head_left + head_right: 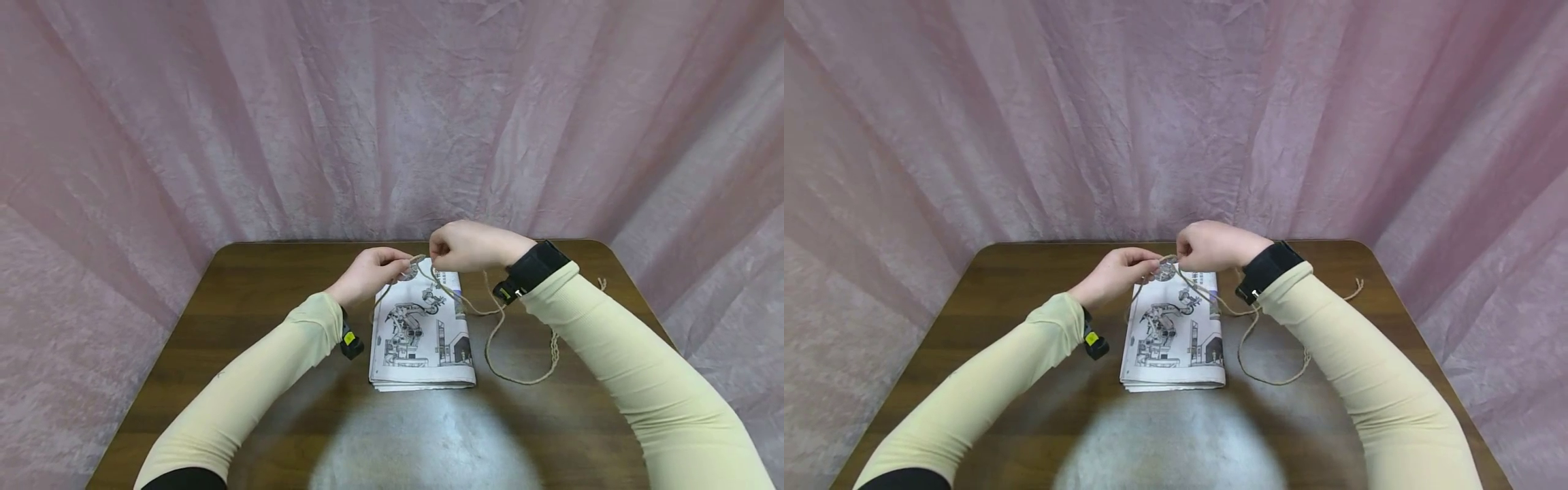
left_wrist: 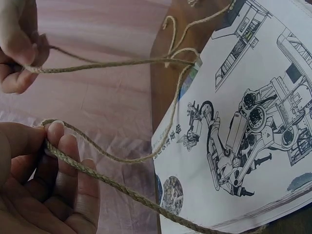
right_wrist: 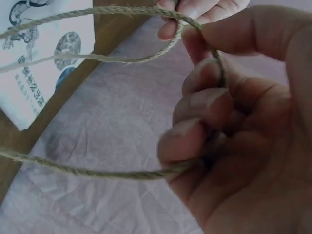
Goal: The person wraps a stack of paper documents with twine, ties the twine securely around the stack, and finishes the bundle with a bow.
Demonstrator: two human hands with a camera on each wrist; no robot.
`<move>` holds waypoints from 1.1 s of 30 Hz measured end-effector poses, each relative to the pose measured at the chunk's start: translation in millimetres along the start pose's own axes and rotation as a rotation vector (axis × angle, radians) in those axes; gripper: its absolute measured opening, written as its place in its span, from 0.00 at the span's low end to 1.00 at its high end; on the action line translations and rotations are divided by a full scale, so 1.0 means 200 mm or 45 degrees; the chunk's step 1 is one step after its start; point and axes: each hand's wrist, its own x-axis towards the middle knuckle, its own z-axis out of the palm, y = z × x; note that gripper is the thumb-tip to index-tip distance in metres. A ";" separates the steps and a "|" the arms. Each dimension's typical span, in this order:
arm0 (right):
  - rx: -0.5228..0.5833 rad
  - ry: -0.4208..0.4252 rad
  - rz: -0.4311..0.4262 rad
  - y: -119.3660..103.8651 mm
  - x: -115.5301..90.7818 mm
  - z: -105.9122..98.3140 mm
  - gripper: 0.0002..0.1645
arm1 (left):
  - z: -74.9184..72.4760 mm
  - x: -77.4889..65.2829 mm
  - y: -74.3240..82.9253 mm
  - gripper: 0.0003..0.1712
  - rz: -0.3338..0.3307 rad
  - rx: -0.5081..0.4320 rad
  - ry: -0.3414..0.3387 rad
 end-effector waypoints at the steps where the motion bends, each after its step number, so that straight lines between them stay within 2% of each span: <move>1: -0.023 0.021 -0.044 0.00 0.01 0.00 0.05 | 0.00 0.00 0.00 0.16 0.001 0.005 0.000; 5: -0.156 0.172 -0.204 -0.01 0.05 0.03 0.05 | 0.00 0.00 0.01 0.16 -0.003 0.029 -0.017; 7: -0.186 0.229 -0.227 0.00 0.07 0.05 0.04 | 0.00 0.00 0.01 0.16 -0.007 0.036 -0.038; 10: -0.154 0.272 -0.237 0.01 0.10 0.09 0.03 | 0.01 0.00 0.01 0.16 -0.005 0.031 -0.067; 15: -0.084 0.292 -0.246 0.01 0.13 0.13 0.02 | 0.01 -0.01 0.00 0.15 -0.007 0.001 -0.094; 22: 0.055 0.222 -0.142 0.06 0.12 0.16 0.03 | 0.02 -0.01 -0.01 0.18 -0.017 -0.003 -0.093; 25: 0.069 0.171 -0.066 0.13 0.08 0.17 0.03 | 0.02 -0.02 0.00 0.18 -0.043 0.013 -0.095; 28: 0.015 0.142 0.016 0.24 -0.01 0.18 0.03 | 0.02 -0.02 0.00 0.18 -0.079 0.019 -0.094; 33: -0.022 0.130 0.176 0.53 -0.26 0.23 0.04 | 0.01 -0.03 -0.03 0.19 -0.114 0.007 -0.099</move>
